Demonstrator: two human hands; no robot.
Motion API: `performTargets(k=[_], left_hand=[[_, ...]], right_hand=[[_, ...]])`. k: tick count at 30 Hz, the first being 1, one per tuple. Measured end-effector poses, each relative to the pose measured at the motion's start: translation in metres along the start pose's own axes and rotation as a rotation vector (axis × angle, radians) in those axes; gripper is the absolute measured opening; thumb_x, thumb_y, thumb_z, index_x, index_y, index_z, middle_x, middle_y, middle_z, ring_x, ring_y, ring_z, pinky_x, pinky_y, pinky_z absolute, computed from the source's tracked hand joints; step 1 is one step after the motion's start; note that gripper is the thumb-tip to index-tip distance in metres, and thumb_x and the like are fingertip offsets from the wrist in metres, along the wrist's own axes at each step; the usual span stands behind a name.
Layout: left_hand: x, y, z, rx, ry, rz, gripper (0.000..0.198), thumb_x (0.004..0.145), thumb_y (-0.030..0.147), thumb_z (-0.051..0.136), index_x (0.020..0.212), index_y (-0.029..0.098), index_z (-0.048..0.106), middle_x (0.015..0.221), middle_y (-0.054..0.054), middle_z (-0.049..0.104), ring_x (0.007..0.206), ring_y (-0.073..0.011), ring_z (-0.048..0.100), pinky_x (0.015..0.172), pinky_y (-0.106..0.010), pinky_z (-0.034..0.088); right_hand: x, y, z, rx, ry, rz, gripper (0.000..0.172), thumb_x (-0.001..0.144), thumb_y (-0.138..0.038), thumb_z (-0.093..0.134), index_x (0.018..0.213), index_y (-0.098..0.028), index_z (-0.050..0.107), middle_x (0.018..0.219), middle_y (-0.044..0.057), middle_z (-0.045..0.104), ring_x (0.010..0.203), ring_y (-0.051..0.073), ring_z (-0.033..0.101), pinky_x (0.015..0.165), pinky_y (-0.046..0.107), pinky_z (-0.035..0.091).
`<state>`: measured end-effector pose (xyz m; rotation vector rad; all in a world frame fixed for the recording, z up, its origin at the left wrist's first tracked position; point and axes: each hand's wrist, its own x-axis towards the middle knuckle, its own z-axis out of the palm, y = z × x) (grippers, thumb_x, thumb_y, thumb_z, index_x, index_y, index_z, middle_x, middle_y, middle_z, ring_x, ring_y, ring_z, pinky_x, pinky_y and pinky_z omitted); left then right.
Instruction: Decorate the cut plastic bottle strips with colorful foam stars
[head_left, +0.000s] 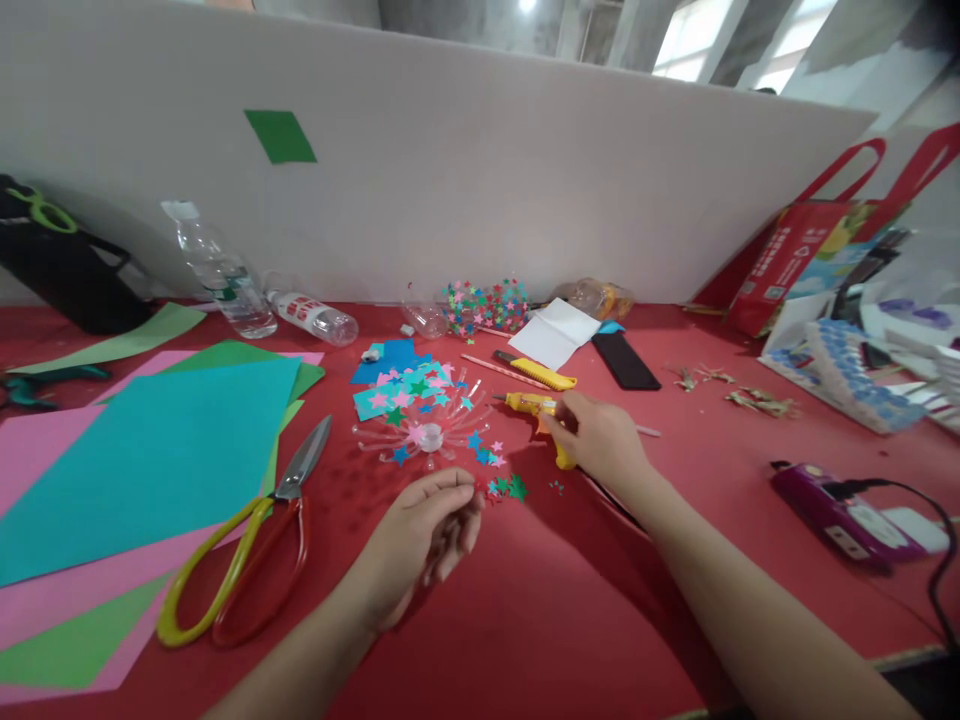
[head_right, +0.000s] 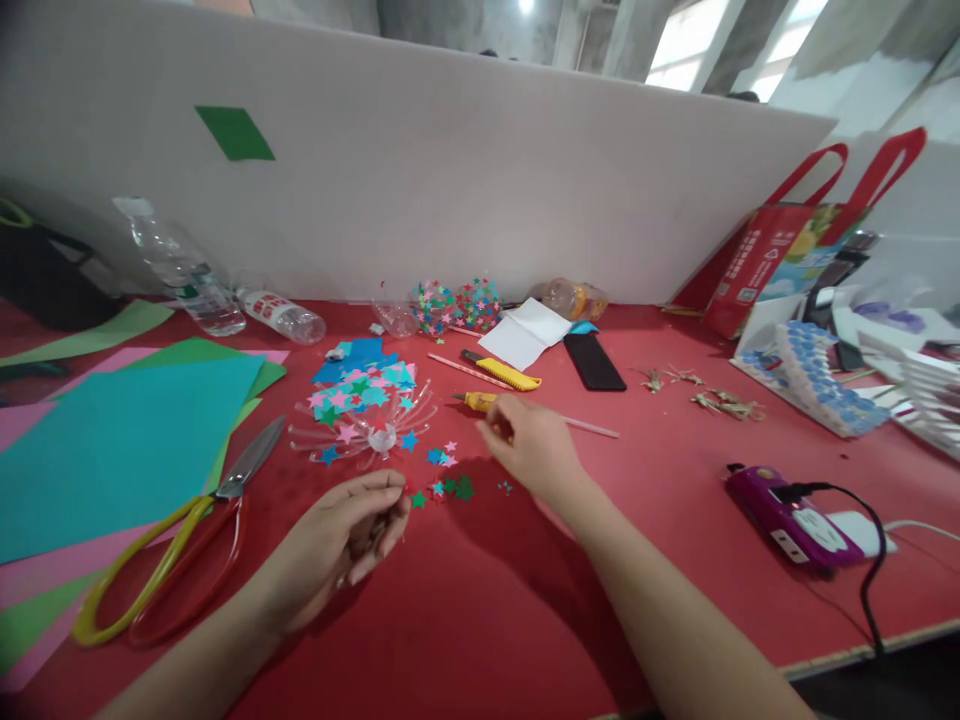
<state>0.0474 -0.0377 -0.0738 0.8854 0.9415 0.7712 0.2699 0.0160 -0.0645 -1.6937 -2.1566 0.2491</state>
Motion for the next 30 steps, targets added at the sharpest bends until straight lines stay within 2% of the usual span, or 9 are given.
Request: performTargets(k=[2, 4, 6, 11, 14, 18, 22, 25, 30], left_hand=[[0.000, 0.001, 0.001, -0.027, -0.020, -0.040, 0.018, 0.086, 0.028, 0.048, 0.073, 0.018, 0.052, 0.049, 0.004, 0.051, 0.034, -0.0038, 0.032, 0.031, -0.015, 0.018], [0.000, 0.002, 0.003, -0.057, -0.040, -0.079, 0.018, 0.085, 0.027, 0.048, 0.071, 0.017, 0.052, 0.047, 0.004, 0.048, 0.034, -0.0038, 0.029, 0.031, -0.015, 0.016], [-0.002, 0.003, 0.004, -0.094, -0.067, -0.107, 0.018, 0.084, 0.026, 0.047, 0.070, 0.017, 0.051, 0.046, 0.005, 0.045, 0.034, -0.0039, 0.027, 0.031, -0.015, 0.016], [-0.005, 0.006, 0.007, -0.113, -0.117, -0.147, 0.017, 0.083, 0.025, 0.046, 0.068, 0.017, 0.051, 0.045, 0.005, 0.043, 0.034, -0.0038, 0.025, 0.032, -0.015, 0.017], [-0.010, 0.009, 0.011, 0.048, -0.050, -0.140, 0.023, 0.085, 0.033, 0.045, 0.069, 0.018, 0.053, 0.045, 0.006, 0.043, 0.033, -0.0043, 0.024, 0.031, -0.016, 0.016], [-0.021, 0.018, 0.010, 0.535, 0.249, 0.213, 0.020, 0.084, 0.034, 0.049, 0.072, 0.019, 0.054, 0.049, 0.007, 0.044, 0.039, -0.0062, 0.039, 0.039, -0.016, 0.030], [-0.024, 0.021, -0.003, 1.039, 0.510, 0.549, 0.019, 0.084, 0.032, 0.054, 0.100, 0.022, 0.060, 0.048, 0.011, 0.042, 0.037, -0.0069, 0.041, 0.041, -0.018, 0.032], [-0.019, 0.016, -0.013, 1.259, 0.549, 0.639, 0.029, 0.085, 0.027, 0.056, 0.113, 0.023, 0.059, 0.048, 0.011, 0.049, 0.035, -0.0078, 0.043, 0.040, -0.019, 0.032], [-0.009, 0.009, -0.014, 1.314, 0.506, 0.689, 0.027, 0.083, 0.019, 0.051, 0.107, 0.020, 0.063, 0.044, 0.010, 0.054, 0.032, -0.0094, 0.047, 0.034, -0.019, 0.031]], right_hand=[[-0.010, -0.017, -0.003, 0.094, -0.012, -0.116, 0.020, 0.093, -0.029, 0.047, 0.086, -0.021, 0.063, 0.078, 0.002, 0.066, 0.067, 0.014, 0.060, 0.063, 0.024, 0.045], [-0.019, -0.031, -0.003, 0.415, -0.047, -0.354, 0.013, 0.091, -0.024, 0.050, 0.089, -0.020, 0.063, 0.082, 0.002, 0.066, 0.069, 0.012, 0.059, 0.065, 0.023, 0.047], [-0.026, -0.040, 0.000, 0.590, -0.094, -0.419, 0.010, 0.089, -0.020, 0.053, 0.087, -0.019, 0.063, 0.081, 0.001, 0.066, 0.072, 0.011, 0.060, 0.068, 0.022, 0.048], [-0.032, -0.042, 0.007, 0.726, -0.188, -0.297, 0.007, 0.087, -0.018, 0.057, 0.082, -0.019, 0.061, 0.078, -0.001, 0.064, 0.071, 0.010, 0.058, 0.067, 0.021, 0.047], [-0.033, -0.038, 0.006, 0.715, -0.207, -0.260, 0.006, 0.090, -0.022, 0.054, 0.086, -0.019, 0.058, 0.076, -0.002, 0.061, 0.068, 0.009, 0.055, 0.064, 0.019, 0.044], [-0.033, -0.039, -0.008, 0.537, -0.088, -0.302, 0.007, 0.093, -0.025, 0.052, 0.088, -0.021, 0.056, 0.067, -0.005, 0.055, 0.058, 0.008, 0.048, 0.055, 0.018, 0.036], [-0.022, -0.054, -0.031, 0.236, -0.084, -0.524, 0.011, 0.095, -0.022, 0.047, 0.092, -0.020, 0.058, 0.062, -0.005, 0.057, 0.052, 0.008, 0.047, 0.052, 0.021, 0.031], [-0.008, -0.065, -0.039, 0.034, -0.129, -0.621, 0.015, 0.093, -0.020, 0.047, 0.086, -0.019, 0.060, 0.060, -0.003, 0.060, 0.051, 0.011, 0.050, 0.052, 0.024, 0.030], [0.008, -0.064, -0.028, -0.027, -0.127, -0.695, 0.015, 0.092, -0.022, 0.050, 0.087, -0.020, 0.064, 0.062, -0.002, 0.062, 0.053, 0.013, 0.051, 0.053, 0.027, 0.030]])
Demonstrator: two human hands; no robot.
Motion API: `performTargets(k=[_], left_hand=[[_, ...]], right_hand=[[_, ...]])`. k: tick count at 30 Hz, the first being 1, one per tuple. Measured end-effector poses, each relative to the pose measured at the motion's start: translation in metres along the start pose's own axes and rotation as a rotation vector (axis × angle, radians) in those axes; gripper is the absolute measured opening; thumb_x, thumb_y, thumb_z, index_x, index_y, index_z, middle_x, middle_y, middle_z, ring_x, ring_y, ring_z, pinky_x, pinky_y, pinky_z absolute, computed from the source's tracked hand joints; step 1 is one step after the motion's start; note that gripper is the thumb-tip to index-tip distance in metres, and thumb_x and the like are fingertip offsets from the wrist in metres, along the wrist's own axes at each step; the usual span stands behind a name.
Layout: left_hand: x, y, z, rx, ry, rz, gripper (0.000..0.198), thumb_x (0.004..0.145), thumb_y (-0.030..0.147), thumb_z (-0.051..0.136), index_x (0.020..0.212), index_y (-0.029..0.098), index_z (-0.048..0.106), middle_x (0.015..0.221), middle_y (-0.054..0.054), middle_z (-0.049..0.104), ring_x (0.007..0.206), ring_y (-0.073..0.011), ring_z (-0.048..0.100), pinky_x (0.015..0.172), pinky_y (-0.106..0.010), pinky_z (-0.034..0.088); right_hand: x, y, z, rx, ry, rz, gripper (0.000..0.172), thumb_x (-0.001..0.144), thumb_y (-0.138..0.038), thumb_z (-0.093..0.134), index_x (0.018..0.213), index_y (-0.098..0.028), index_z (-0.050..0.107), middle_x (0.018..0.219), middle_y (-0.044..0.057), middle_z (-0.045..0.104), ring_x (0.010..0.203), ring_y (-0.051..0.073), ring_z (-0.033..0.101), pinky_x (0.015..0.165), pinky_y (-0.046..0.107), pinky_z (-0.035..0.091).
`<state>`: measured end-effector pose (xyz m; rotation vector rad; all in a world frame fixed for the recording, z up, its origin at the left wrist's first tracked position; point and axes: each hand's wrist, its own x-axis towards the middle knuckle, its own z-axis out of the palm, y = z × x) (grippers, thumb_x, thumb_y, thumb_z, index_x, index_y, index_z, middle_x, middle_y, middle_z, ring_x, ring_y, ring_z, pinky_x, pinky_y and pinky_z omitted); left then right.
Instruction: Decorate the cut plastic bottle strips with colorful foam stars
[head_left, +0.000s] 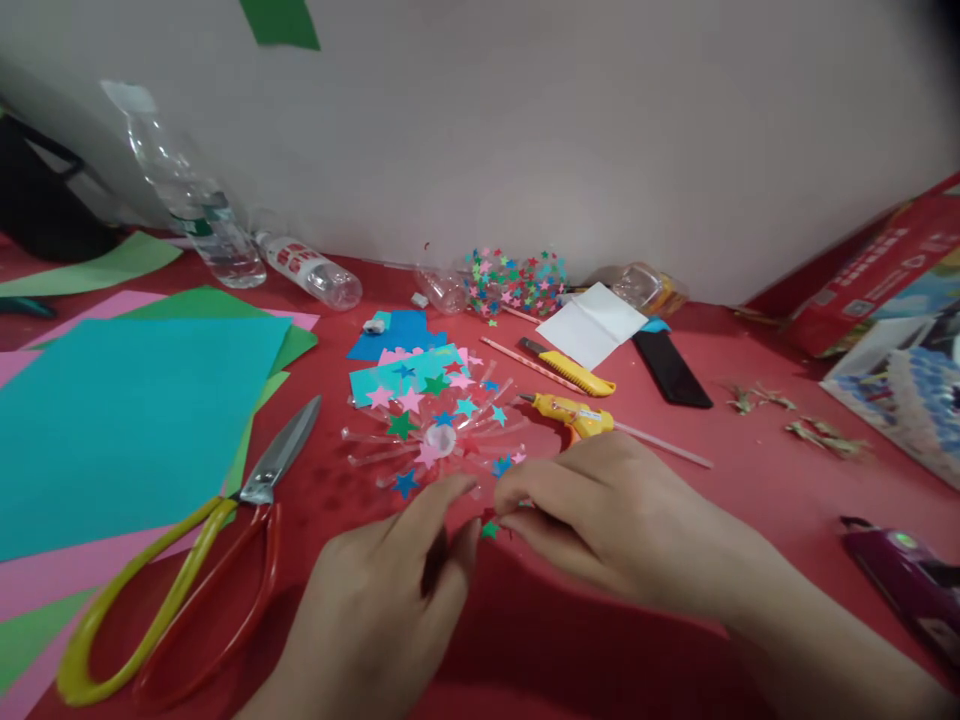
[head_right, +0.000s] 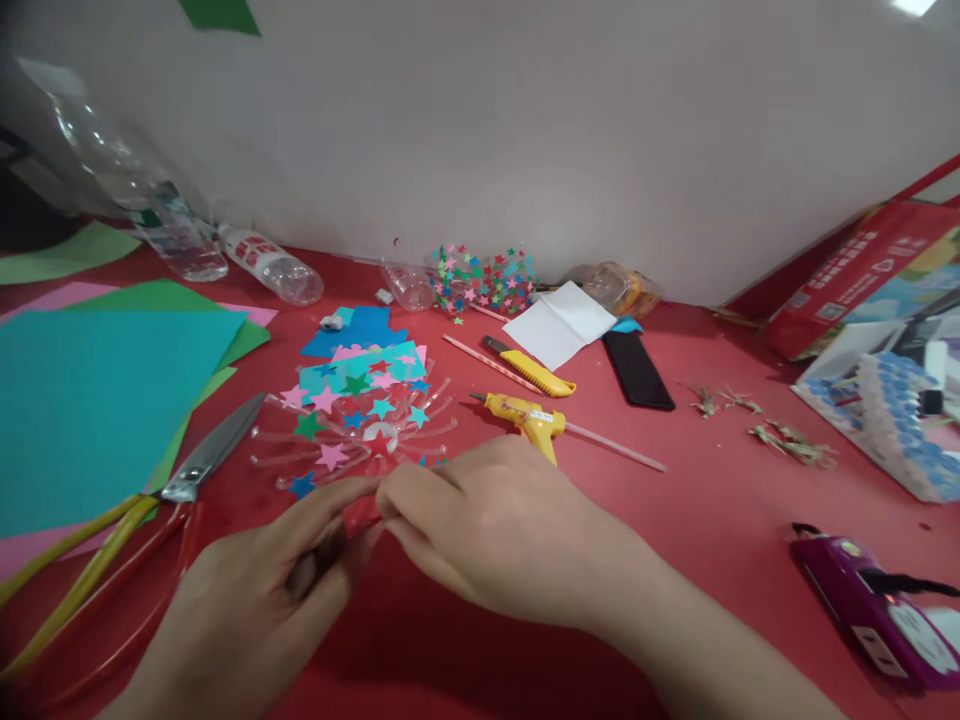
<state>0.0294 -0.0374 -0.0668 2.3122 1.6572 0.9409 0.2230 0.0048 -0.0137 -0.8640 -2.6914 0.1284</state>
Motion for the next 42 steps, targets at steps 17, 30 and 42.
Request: performTargets(k=[17, 30, 42], left_hand=[[-0.011, -0.004, 0.006, -0.253, -0.063, -0.165, 0.041, 0.075, 0.018, 0.061, 0.115, 0.027, 0.065, 0.047, 0.005, 0.059, 0.031, -0.0102, 0.045, 0.032, -0.021, 0.028], [-0.009, -0.002, 0.006, -0.389, -0.026, -0.281, 0.039, 0.073, 0.021, 0.064, 0.109, 0.031, 0.072, 0.047, 0.001, 0.064, 0.036, -0.0140, 0.051, 0.036, -0.023, 0.028], [-0.005, -0.001, 0.005, -0.397, -0.045, -0.305, 0.028, 0.077, 0.025, 0.062, 0.102, 0.030, 0.072, 0.056, 0.001, 0.069, 0.036, -0.0127, 0.052, 0.038, -0.023, 0.032]], right_hand=[[0.003, 0.012, 0.018, 0.151, 0.062, -0.069, 0.018, 0.088, -0.009, 0.050, 0.077, -0.017, 0.063, 0.075, 0.001, 0.071, 0.061, 0.012, 0.059, 0.057, 0.026, 0.040], [0.003, 0.013, 0.023, 0.107, 0.107, -0.038, 0.015, 0.087, -0.011, 0.053, 0.076, -0.020, 0.059, 0.073, -0.001, 0.069, 0.060, 0.011, 0.055, 0.055, 0.025, 0.036], [0.006, 0.009, 0.029, 0.112, 0.156, 0.029, 0.015, 0.093, -0.016, 0.048, 0.087, -0.019, 0.061, 0.067, -0.001, 0.067, 0.052, 0.011, 0.056, 0.051, 0.025, 0.035]])
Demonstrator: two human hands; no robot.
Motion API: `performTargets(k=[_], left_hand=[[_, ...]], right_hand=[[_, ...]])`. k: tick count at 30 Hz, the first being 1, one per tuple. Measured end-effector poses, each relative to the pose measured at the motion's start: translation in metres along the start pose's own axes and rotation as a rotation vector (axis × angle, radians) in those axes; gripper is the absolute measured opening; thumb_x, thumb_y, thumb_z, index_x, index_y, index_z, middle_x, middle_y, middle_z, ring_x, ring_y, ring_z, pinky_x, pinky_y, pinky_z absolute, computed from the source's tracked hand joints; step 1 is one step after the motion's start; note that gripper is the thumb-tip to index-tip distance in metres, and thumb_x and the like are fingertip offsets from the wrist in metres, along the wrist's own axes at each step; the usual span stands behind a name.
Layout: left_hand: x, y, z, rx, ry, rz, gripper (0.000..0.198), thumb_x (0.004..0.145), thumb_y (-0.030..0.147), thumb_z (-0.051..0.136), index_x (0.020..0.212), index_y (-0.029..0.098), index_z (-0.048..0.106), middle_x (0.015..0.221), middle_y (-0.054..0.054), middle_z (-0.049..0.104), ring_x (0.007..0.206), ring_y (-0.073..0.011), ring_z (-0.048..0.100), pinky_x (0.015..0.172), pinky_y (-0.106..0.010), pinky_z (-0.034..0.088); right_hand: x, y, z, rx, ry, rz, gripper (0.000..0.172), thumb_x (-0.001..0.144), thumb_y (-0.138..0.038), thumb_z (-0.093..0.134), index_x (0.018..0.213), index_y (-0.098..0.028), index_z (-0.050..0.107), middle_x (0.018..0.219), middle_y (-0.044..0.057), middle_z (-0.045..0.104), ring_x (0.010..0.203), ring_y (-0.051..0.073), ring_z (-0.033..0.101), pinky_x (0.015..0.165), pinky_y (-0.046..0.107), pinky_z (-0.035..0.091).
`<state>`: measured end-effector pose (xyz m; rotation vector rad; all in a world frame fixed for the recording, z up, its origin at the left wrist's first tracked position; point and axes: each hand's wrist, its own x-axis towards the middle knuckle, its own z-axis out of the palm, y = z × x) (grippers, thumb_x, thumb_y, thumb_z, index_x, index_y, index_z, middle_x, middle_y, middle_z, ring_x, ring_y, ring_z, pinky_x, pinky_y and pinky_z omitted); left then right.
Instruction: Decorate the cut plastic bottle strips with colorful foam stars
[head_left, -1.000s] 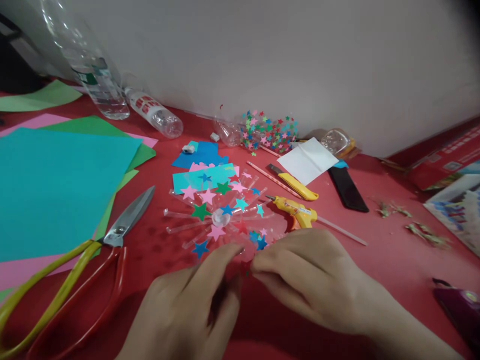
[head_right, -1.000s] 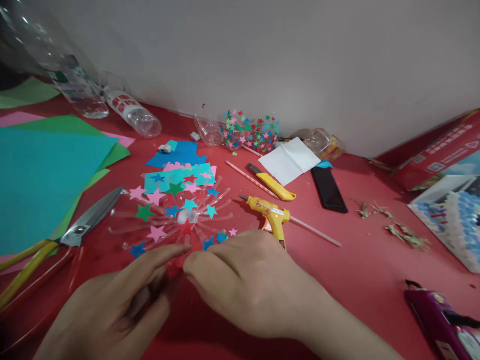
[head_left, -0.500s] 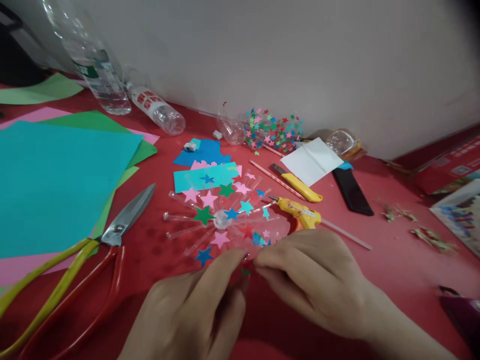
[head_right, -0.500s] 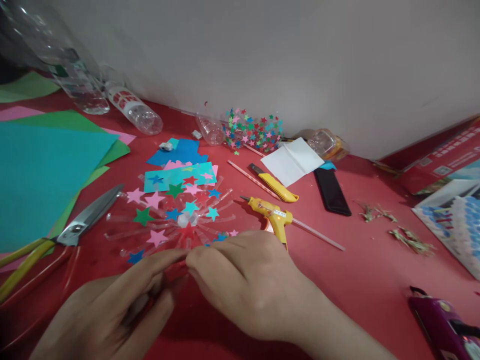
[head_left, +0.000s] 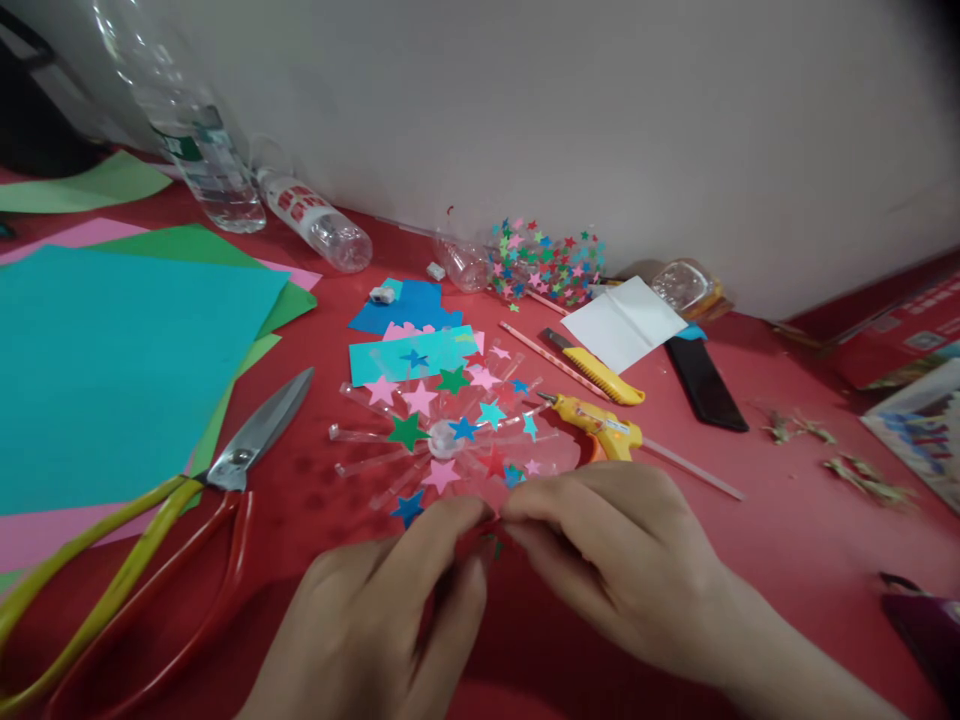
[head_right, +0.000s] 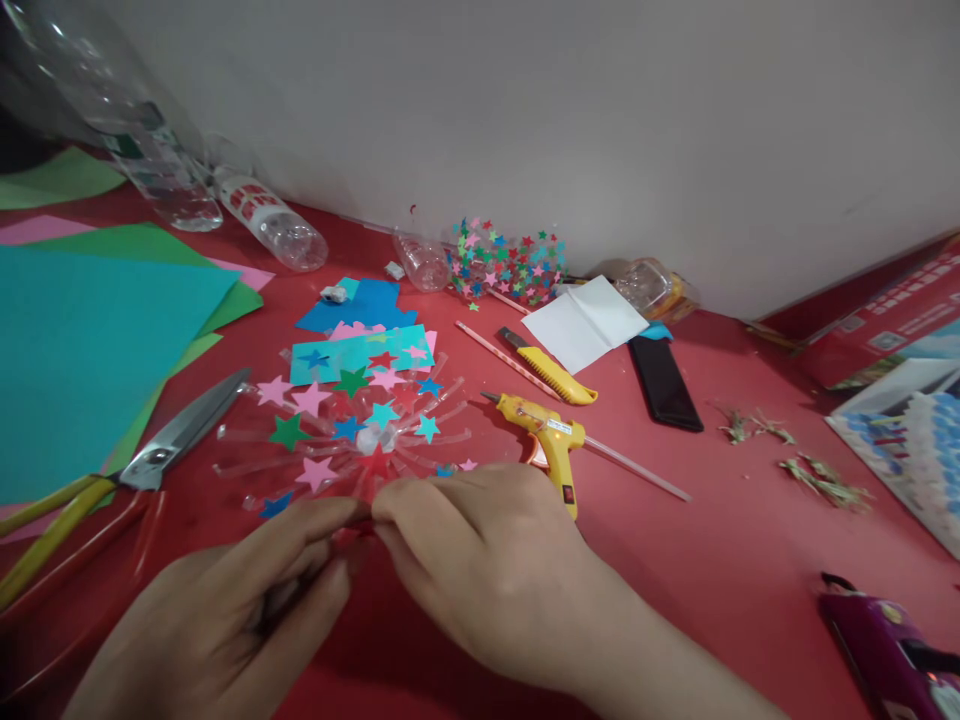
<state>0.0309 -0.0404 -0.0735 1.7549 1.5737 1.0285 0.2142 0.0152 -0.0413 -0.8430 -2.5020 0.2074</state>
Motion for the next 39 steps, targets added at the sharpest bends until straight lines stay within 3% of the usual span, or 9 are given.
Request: performTargets(k=[5, 11, 19, 22, 28, 33, 39], left_hand=[[0.001, 0.002, -0.001, 0.005, -0.026, 0.007, 0.024, 0.079, 0.025, 0.059, 0.099, 0.029, 0.071, 0.056, 0.001, 0.068, 0.043, -0.0140, 0.059, 0.042, -0.022, 0.037], [0.006, 0.009, 0.001, -0.190, -0.033, -0.171, 0.017, 0.078, 0.028, 0.058, 0.088, 0.027, 0.072, 0.043, 0.005, 0.054, 0.037, -0.0116, 0.047, 0.040, -0.021, 0.036], [0.004, 0.000, -0.001, -0.209, -0.149, -0.240, 0.020, 0.083, 0.033, 0.051, 0.091, 0.025, 0.068, 0.041, 0.006, 0.047, 0.038, -0.0107, 0.045, 0.039, -0.019, 0.035], [0.005, 0.004, -0.003, -0.223, -0.141, -0.291, 0.022, 0.081, 0.034, 0.053, 0.094, 0.025, 0.069, 0.040, 0.006, 0.047, 0.037, -0.0103, 0.043, 0.038, -0.019, 0.031], [0.008, 0.017, -0.001, -0.243, -0.007, -0.404, 0.019, 0.076, 0.034, 0.058, 0.088, 0.024, 0.069, 0.042, 0.007, 0.047, 0.038, -0.0096, 0.042, 0.040, -0.019, 0.030], [0.011, 0.016, -0.004, -0.292, -0.103, -0.386, 0.023, 0.076, 0.036, 0.059, 0.091, 0.021, 0.068, 0.042, 0.006, 0.050, 0.040, -0.0104, 0.046, 0.041, -0.019, 0.035], [0.010, 0.028, -0.005, -0.351, -0.060, -0.520, 0.031, 0.079, 0.038, 0.056, 0.102, 0.019, 0.063, 0.040, 0.008, 0.047, 0.038, -0.0099, 0.042, 0.040, -0.020, 0.032]], right_hand=[[-0.002, -0.004, 0.002, 0.019, -0.012, 0.068, 0.015, 0.095, -0.019, 0.048, 0.091, -0.019, 0.062, 0.075, 0.000, 0.070, 0.058, 0.011, 0.060, 0.049, 0.025, 0.033], [-0.001, -0.005, 0.004, 0.028, -0.007, 0.107, 0.015, 0.095, -0.022, 0.048, 0.093, -0.020, 0.063, 0.072, -0.002, 0.070, 0.056, 0.010, 0.059, 0.052, 0.024, 0.035], [-0.003, -0.009, 0.008, 0.048, 0.013, 0.104, 0.013, 0.095, -0.020, 0.049, 0.095, -0.019, 0.062, 0.070, -0.002, 0.068, 0.054, 0.010, 0.056, 0.052, 0.024, 0.033], [-0.005, -0.010, 0.009, 0.014, 0.032, 0.050, 0.014, 0.095, -0.017, 0.047, 0.098, -0.018, 0.060, 0.074, 0.000, 0.068, 0.057, 0.011, 0.056, 0.053, 0.025, 0.033], [-0.009, -0.010, 0.012, -0.125, 0.053, -0.137, 0.018, 0.092, -0.012, 0.046, 0.101, -0.009, 0.061, 0.063, 0.001, 0.060, 0.052, 0.013, 0.048, 0.049, 0.030, 0.030], [-0.009, -0.008, 0.016, -0.230, 0.107, -0.228, 0.022, 0.089, -0.012, 0.048, 0.104, -0.004, 0.061, 0.063, 0.002, 0.060, 0.052, 0.015, 0.048, 0.046, 0.032, 0.030], [-0.009, -0.009, 0.018, -0.337, 0.216, -0.350, 0.026, 0.089, -0.009, 0.044, 0.104, 0.003, 0.061, 0.058, 0.004, 0.061, 0.048, 0.016, 0.050, 0.041, 0.031, 0.031]])
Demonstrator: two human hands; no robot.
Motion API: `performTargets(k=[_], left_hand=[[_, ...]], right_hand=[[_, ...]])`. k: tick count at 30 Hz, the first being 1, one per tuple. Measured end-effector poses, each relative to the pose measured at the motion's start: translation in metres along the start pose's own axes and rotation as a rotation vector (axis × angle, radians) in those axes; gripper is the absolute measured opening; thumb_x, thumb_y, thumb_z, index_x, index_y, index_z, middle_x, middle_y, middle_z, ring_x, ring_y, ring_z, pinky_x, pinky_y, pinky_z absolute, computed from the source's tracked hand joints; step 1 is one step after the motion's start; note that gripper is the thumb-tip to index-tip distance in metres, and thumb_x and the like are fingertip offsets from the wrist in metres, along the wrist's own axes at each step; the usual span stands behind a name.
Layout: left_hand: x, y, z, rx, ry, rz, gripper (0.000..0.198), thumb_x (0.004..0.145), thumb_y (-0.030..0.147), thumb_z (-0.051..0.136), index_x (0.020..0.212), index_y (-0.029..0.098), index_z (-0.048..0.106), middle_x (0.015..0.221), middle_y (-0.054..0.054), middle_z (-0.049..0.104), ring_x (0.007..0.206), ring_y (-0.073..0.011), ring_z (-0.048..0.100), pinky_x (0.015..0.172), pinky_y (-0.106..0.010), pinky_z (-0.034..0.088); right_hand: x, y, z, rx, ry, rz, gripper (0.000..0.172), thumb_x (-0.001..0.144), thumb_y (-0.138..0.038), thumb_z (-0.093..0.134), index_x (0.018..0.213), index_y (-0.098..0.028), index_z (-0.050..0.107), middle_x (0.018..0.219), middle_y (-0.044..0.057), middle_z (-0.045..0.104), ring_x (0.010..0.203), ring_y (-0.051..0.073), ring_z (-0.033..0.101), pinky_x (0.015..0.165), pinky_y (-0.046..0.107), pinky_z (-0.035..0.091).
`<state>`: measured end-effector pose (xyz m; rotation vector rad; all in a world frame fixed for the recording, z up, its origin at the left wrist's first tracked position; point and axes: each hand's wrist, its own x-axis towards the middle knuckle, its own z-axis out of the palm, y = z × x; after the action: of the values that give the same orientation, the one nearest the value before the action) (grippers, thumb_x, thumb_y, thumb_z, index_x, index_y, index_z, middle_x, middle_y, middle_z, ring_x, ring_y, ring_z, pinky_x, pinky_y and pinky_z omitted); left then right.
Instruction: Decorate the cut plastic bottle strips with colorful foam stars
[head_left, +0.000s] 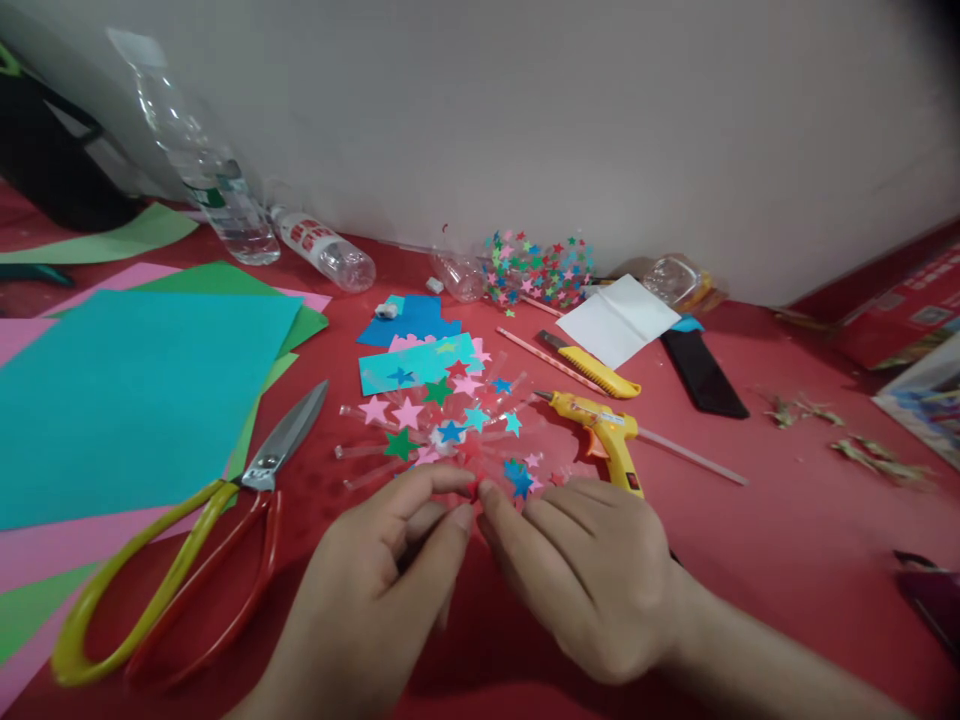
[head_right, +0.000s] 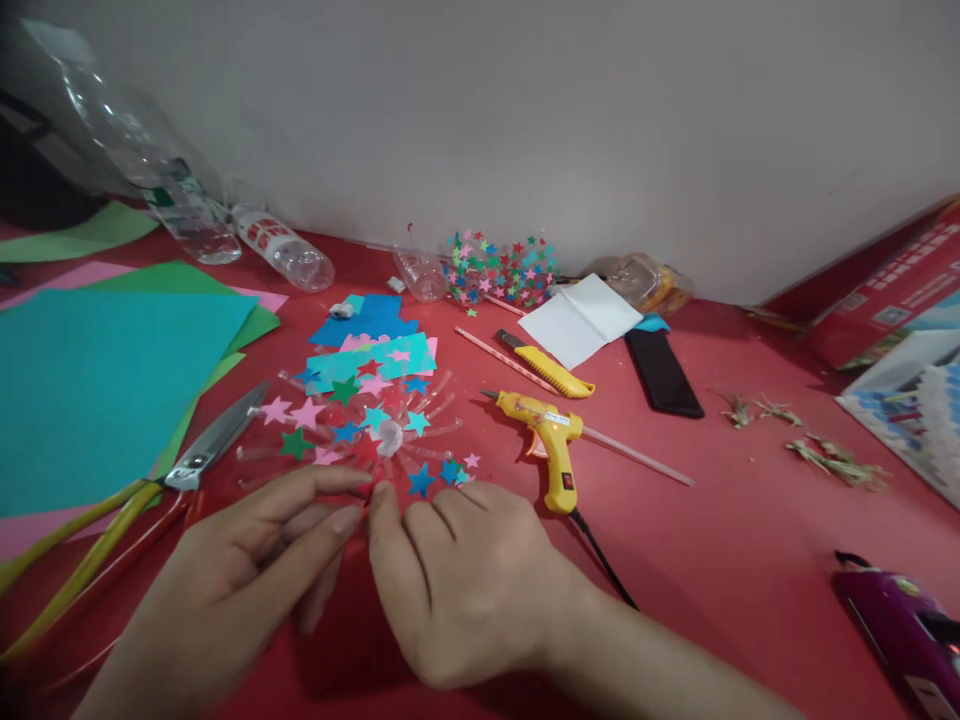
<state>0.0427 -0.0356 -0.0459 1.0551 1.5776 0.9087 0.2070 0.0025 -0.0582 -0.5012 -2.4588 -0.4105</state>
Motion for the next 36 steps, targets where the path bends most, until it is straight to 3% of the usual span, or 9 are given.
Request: performTargets(k=[18, 25, 36], left_hand=[[-0.0046, -0.0038, -0.0013, 0.060, -0.030, 0.036, 0.043, 0.079, 0.052, 0.056, 0.108, 0.020, 0.058, 0.037, 0.009, 0.043, 0.034, -0.0098, 0.039, 0.037, -0.021, 0.027], [-0.0076, -0.0005, 0.0015, 0.097, 0.017, 0.081, 0.038, 0.081, 0.047, 0.053, 0.107, 0.020, 0.058, 0.040, 0.010, 0.042, 0.037, -0.0092, 0.036, 0.039, -0.021, 0.026], [-0.0013, -0.0024, -0.0011, 0.270, 0.028, 0.145, 0.040, 0.084, 0.048, 0.048, 0.109, 0.020, 0.060, 0.040, 0.009, 0.045, 0.039, -0.0116, 0.041, 0.042, -0.022, 0.034]], right_hand=[[-0.0001, -0.0086, 0.0051, -0.017, 0.018, 0.021, 0.035, 0.088, -0.006, 0.033, 0.105, 0.008, 0.061, 0.058, 0.008, 0.064, 0.045, 0.016, 0.054, 0.041, 0.029, 0.033], [0.0021, -0.0090, 0.0053, -0.021, 0.036, 0.021, 0.034, 0.089, -0.005, 0.032, 0.103, 0.008, 0.061, 0.056, 0.007, 0.062, 0.044, 0.015, 0.053, 0.039, 0.029, 0.033], [0.0009, -0.0059, 0.0065, -0.067, 0.023, 0.043, 0.033, 0.089, -0.006, 0.034, 0.101, 0.004, 0.063, 0.056, 0.005, 0.061, 0.045, 0.014, 0.051, 0.041, 0.027, 0.033]])
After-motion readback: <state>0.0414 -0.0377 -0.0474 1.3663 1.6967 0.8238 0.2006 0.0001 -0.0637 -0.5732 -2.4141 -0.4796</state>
